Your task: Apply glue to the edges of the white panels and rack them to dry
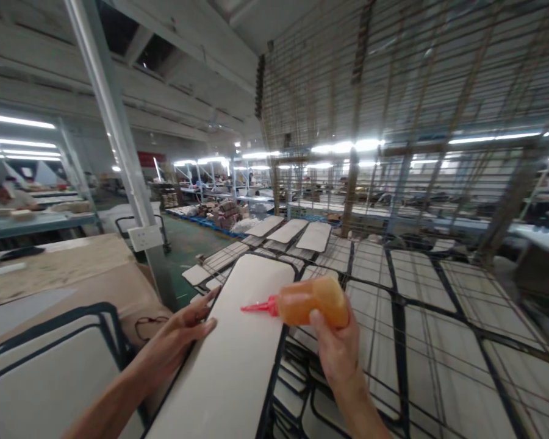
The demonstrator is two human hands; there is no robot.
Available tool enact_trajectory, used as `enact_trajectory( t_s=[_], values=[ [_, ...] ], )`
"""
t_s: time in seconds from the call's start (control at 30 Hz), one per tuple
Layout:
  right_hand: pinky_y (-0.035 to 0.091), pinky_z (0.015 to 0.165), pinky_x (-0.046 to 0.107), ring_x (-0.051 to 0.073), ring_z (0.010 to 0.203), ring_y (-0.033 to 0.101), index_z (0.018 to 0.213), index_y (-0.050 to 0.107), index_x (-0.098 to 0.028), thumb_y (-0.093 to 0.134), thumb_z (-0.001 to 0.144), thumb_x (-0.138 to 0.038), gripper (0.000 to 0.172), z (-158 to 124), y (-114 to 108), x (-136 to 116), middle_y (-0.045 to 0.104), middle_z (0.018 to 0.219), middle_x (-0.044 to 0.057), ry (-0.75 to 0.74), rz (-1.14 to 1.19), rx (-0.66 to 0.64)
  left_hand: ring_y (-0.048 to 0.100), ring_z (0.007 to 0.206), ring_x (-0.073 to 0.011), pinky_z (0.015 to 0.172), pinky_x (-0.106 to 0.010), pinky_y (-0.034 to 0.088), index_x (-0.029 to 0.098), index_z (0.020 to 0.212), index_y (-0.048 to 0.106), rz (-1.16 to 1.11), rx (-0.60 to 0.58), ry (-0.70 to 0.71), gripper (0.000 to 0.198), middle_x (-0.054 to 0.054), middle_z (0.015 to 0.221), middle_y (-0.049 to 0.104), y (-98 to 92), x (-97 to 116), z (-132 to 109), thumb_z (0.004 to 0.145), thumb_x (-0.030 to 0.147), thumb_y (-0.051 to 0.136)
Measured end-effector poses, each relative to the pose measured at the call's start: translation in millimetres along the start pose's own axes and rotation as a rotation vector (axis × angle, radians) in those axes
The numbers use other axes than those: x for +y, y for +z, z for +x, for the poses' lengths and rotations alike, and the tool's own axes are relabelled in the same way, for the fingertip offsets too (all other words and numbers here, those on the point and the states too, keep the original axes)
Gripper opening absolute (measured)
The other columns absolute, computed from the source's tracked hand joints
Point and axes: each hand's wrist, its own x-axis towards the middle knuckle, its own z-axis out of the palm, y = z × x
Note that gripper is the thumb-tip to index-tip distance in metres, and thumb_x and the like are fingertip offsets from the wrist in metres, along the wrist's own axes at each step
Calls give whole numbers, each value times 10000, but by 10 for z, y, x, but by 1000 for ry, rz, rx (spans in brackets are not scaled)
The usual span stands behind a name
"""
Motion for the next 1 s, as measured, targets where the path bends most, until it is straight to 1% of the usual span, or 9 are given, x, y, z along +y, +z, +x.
enact_trajectory(
  t_s=[0.07,0.17,0.23,0.37,0.53,0.6,0.8,0.93,1.0],
  values=[
    [548,636,330,206,690,640,1014,648,-231,797,605,-318,444,-192,-166,17,694,843,51,68,-38,-113,686,837,-256,679,-310,545,248,1405,381,10,40,8,735,-102,1115,685,57,-21,76,742,189,691],
    [541,725,371,248,842,645,1195,558,-258,795,604,-308,639,-313,-377,-23,674,1031,78,122,-87,-185,684,836,-259,689,-313,541,219,1405,384,41,75,10,758,-106,1077,698,134,-70,163,721,194,710],
    [516,800,346,232,912,630,1199,557,-258,808,591,-264,658,-164,-446,-120,661,1074,64,36,-90,-69,683,838,-256,697,-311,536,214,1403,387,47,57,1,749,-107,1073,698,219,-95,182,725,200,706],
    [489,836,288,170,849,624,1035,648,-226,824,580,-274,491,190,-571,-279,677,941,17,-72,5,145,674,877,-254,716,-303,525,215,1400,390,40,20,-4,746,-102,1080,695,462,-118,199,724,194,703],
    [538,744,340,252,861,655,1140,606,-214,813,596,-299,588,-95,-907,-243,694,955,79,165,-56,-33,677,865,-264,686,-310,524,220,1419,351,58,54,2,784,-97,1085,695,663,-228,322,716,189,695],
    [541,746,353,263,868,655,1175,585,-223,812,593,-284,627,-134,-1004,-294,684,1020,94,151,-58,-54,679,855,-261,680,-306,521,224,1419,350,69,78,-6,786,-90,1081,700,713,-299,370,712,181,691],
    [505,787,229,147,811,644,1015,665,-257,821,586,-269,457,219,-1131,-549,698,889,2,-11,41,212,675,875,-251,714,-285,510,192,1352,458,35,131,-43,753,-64,1028,722,970,-411,448,643,144,707],
    [554,690,288,230,807,674,1107,629,-264,807,572,-343,569,-149,-1194,-410,709,929,47,171,-33,107,682,779,-232,661,-286,509,218,1354,438,-15,278,-91,818,-32,911,736,1036,-473,628,577,90,657],
    [573,626,311,260,772,686,1123,618,-271,777,590,-421,576,-349,-1254,-310,712,937,53,160,-56,46,677,729,-218,626,-279,500,234,1356,415,-16,346,-108,836,-19,849,728,992,-520,781,558,77,610]
  ],
)
